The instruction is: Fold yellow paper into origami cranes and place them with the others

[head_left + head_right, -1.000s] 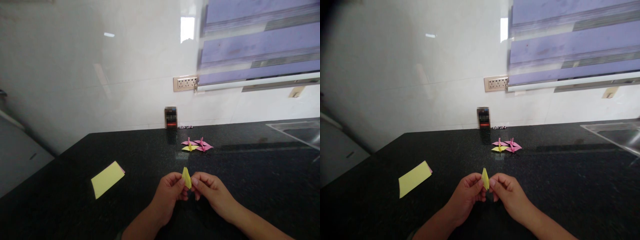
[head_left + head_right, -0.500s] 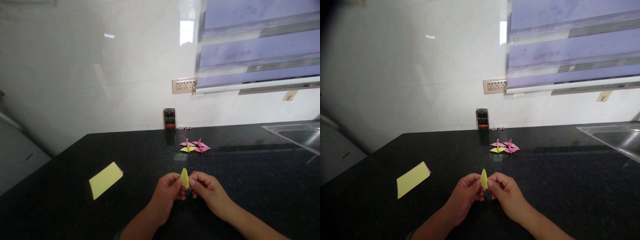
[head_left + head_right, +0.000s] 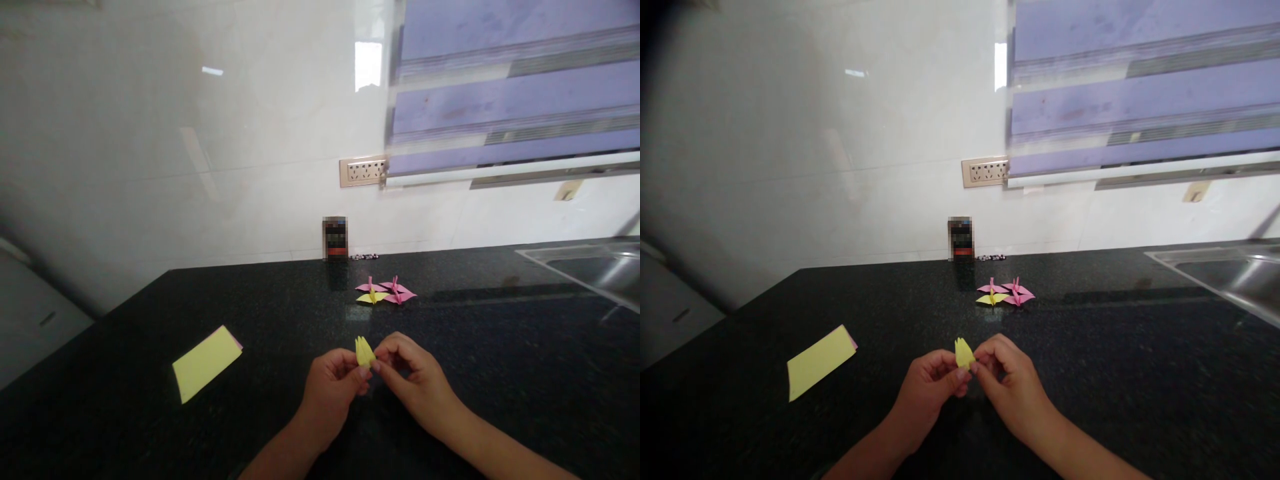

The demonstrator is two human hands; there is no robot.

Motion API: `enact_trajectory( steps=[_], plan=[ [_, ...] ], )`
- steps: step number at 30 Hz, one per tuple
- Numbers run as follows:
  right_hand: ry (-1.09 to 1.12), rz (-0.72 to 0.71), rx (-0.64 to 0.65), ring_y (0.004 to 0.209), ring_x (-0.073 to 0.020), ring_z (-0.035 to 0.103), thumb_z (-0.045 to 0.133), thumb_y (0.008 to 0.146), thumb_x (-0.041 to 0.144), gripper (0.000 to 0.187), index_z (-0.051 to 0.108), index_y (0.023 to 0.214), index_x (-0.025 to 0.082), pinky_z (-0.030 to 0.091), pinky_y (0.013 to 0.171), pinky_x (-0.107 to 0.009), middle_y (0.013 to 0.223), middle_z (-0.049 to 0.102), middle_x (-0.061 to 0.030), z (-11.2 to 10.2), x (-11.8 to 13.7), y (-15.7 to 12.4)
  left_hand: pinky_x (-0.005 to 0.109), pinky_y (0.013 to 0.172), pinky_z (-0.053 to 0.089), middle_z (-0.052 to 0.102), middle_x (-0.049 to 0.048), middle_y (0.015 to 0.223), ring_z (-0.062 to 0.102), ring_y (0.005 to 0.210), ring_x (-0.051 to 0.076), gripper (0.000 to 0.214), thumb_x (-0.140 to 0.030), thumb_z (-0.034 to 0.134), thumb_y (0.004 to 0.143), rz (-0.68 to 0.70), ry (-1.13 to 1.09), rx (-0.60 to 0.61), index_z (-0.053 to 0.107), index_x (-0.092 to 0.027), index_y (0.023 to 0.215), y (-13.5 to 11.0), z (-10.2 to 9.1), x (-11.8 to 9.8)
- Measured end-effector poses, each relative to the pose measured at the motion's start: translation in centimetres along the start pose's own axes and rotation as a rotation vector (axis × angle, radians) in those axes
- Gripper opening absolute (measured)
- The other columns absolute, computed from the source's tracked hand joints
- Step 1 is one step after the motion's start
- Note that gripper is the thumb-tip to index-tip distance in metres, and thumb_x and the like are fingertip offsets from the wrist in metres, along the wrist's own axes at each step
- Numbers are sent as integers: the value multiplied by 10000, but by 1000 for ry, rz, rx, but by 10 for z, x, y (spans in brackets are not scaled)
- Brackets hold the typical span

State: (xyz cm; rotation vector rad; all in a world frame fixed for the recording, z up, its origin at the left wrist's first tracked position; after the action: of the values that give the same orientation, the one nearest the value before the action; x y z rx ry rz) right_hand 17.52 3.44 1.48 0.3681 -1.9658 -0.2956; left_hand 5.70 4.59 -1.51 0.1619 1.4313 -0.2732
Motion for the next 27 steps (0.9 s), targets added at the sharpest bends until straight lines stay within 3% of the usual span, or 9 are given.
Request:
enact_trajectory(
  steps=[19, 27],
  plan=[
    [134, 118, 41, 572, -115, 456, 533, 732, 216, 31, 518, 734, 189, 371, 509, -220, 651, 497, 8, 7, -14, -1, 206, 495, 374, 573, 11, 536, 484, 482, 94, 182, -286, 630, 629, -16, 63, -29, 638, -111, 677, 0, -2, 0],
    [67, 9, 57, 593, -117, 450, 527, 743, 234, 80, 533, 681, 184, 368, 525, -220, 676, 485, -3, 4, -1, 1, 217, 503, 375, 584, 23, 548, 488, 489, 102, 210, -316, 625, 629, -16, 87, -14, 650, -113, 676, -1, -2, 1]
  ],
)
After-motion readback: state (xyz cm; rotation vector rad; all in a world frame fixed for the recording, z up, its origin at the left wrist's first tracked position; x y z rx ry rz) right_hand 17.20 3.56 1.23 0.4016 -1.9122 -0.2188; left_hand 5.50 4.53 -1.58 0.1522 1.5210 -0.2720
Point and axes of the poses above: each hand's wrist, its own y-axis towards the middle knuckle, its own z-axis out of the palm, x = y × z, the point moved 7 cm from there along y, towards the middle knuckle
